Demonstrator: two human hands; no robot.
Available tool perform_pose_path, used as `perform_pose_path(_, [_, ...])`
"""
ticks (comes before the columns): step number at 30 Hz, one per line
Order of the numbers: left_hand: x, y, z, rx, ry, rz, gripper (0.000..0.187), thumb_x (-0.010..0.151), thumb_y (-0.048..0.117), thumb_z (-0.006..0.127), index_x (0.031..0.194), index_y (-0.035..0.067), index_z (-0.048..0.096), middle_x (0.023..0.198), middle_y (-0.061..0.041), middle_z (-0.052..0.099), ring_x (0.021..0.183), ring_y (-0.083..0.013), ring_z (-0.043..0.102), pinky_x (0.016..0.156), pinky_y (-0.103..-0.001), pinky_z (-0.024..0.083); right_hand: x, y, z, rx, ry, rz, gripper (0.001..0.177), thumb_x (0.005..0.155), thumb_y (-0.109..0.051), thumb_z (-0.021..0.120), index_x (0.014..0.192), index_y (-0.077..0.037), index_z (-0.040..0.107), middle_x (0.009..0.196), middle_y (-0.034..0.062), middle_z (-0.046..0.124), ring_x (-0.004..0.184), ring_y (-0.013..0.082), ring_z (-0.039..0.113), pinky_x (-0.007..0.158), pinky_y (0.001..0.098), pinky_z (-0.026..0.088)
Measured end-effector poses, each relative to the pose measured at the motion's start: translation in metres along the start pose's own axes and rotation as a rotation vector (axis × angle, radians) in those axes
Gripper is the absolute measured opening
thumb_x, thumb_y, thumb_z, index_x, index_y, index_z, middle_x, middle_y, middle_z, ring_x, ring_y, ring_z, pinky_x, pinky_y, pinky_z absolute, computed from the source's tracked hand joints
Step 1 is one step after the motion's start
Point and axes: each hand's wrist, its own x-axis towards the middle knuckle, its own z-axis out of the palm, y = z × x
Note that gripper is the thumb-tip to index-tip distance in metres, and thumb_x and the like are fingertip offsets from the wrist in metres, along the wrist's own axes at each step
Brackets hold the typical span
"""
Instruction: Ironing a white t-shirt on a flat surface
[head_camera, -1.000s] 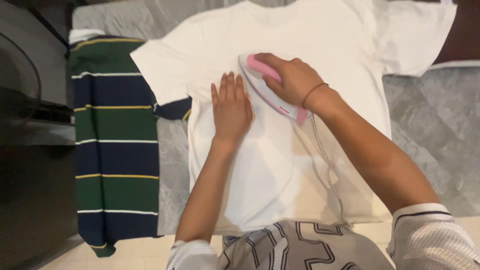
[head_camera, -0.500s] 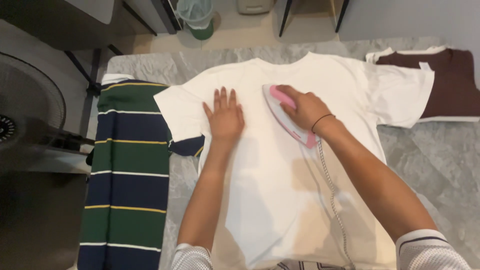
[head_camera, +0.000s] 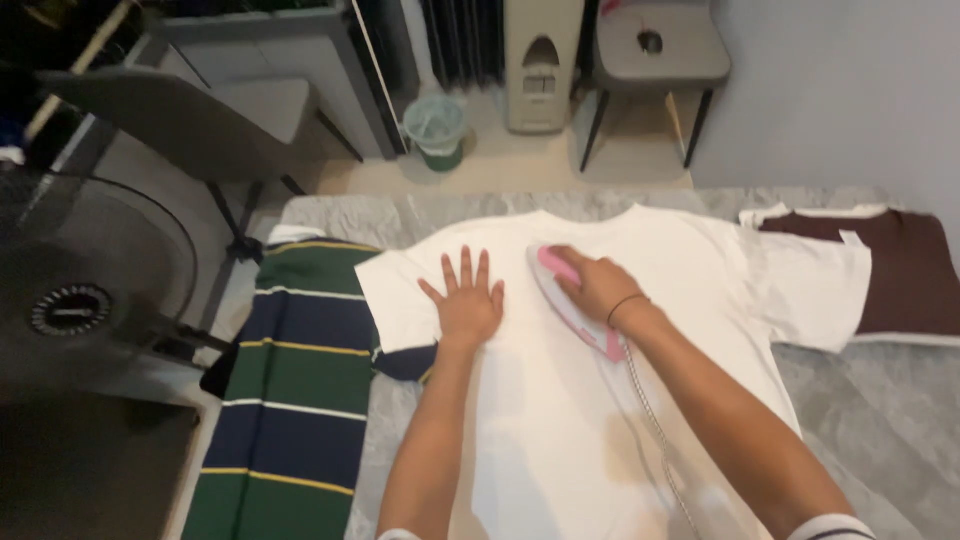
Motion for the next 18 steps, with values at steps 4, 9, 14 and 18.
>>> perform_pose_path(4, [-0.001, 0.000, 0.001, 0.002, -0.036, -0.005, 0.066, 0.105, 0.053, 0.017, 0.166, 0.028, 0.012, 0.174, -0.004, 0.003, 0.159, -0.0376, -0.004, 0.114, -0.079, -0.006, 0.013, -0.025, -0.001, -0.009, -0.030, -0.055, 0.052, 0.103, -0.041, 0.047, 0.154, -0.045, 0.035, 0.126, 0.0258, 0.069, 0.124, 0.0445, 0.062, 0.106, 0.0522, 0.051])
perform_pose_path(9, [-0.008, 0.001, -0.009, 0.001, -0.056, -0.012, 0.066, 0.105, 0.052, 0.015, 0.166, 0.028, 0.011, 0.174, -0.003, 0.002, 0.159, -0.0365, -0.005, 0.115, -0.078, -0.007, 0.044, -0.010, 0.003, -0.003, 0.001, -0.004, 0.050, 0.104, -0.040, 0.046, 0.153, -0.044, 0.036, 0.127, 0.0269, 0.068, 0.125, 0.0443, 0.062, 0.106, 0.0513, 0.051])
perform_pose_path(14, [0.008, -0.009, 0.012, -0.077, -0.023, 0.011, 0.065, 0.106, 0.052, 0.023, 0.166, 0.026, 0.017, 0.174, -0.005, 0.005, 0.159, -0.0351, -0.003, 0.114, -0.080, -0.005, 0.032, -0.008, -0.015, -0.075, 0.018, 0.073, 0.050, 0.104, -0.042, 0.045, 0.153, -0.045, 0.035, 0.126, 0.0250, 0.069, 0.124, 0.0418, 0.064, 0.105, 0.0496, 0.052])
perform_pose_path(18, [-0.013, -0.043, 0.003, -0.370, 0.168, 0.053, 0.058, 0.107, 0.030, 0.040, 0.162, 0.014, 0.029, 0.171, -0.015, 0.020, 0.157, -0.0356, 0.018, 0.118, -0.073, 0.019, 0.037, -0.032, -0.016, -0.115, -0.027, -0.027, 0.051, 0.103, -0.042, 0.047, 0.152, -0.046, 0.035, 0.129, 0.0261, 0.067, 0.126, 0.0438, 0.062, 0.108, 0.0511, 0.050])
